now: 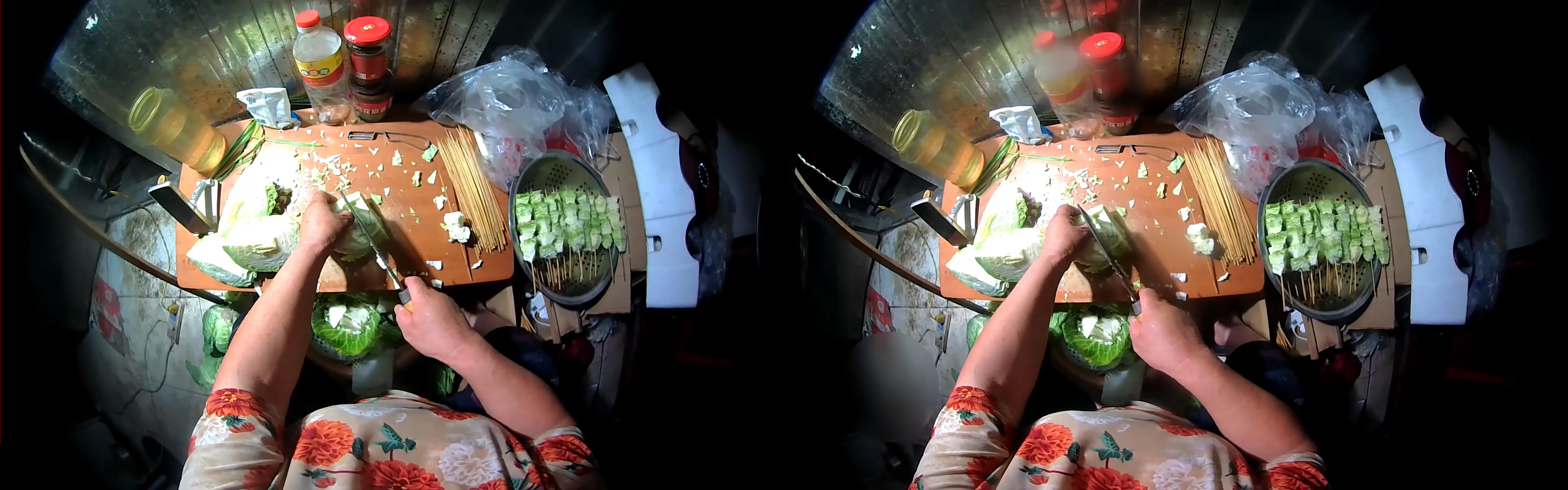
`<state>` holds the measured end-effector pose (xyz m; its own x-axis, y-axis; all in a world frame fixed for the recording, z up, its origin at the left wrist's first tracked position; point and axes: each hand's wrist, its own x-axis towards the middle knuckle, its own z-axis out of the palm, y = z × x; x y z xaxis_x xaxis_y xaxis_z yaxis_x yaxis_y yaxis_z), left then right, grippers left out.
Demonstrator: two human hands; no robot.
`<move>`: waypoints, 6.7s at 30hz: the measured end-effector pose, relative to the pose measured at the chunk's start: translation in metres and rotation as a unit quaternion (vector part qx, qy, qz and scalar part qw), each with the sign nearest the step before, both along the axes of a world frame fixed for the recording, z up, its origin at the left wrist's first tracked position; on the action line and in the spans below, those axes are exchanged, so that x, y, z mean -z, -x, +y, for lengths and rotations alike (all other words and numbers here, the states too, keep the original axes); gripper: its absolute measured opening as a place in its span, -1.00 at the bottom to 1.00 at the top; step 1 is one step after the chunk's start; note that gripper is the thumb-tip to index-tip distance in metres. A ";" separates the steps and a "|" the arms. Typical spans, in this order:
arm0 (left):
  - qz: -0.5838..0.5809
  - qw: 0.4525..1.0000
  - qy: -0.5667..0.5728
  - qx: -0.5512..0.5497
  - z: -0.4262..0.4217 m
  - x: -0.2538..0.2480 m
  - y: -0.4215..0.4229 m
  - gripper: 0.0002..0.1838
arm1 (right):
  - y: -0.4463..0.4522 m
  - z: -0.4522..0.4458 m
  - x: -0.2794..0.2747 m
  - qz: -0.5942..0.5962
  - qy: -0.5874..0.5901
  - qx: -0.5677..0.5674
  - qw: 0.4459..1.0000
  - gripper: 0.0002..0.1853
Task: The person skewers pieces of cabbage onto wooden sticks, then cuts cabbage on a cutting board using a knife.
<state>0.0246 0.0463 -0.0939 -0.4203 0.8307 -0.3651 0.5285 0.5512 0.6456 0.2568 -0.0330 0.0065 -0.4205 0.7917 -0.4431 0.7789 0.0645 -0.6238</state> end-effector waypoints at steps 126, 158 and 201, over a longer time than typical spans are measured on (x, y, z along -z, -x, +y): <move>0.218 0.920 -0.240 0.221 0.027 0.002 -0.050 -0.72 | -0.021 0.036 0.007 -0.017 -0.014 0.084 0.996 -0.69; 0.111 0.966 -0.187 0.141 0.016 0.006 -0.039 -0.75 | -0.010 0.055 0.028 -0.064 0.023 0.103 0.992 -0.73; 0.052 0.961 -0.153 0.225 0.026 0.015 -0.015 -0.80 | 0.000 0.061 0.044 -0.019 0.031 0.098 0.994 -0.69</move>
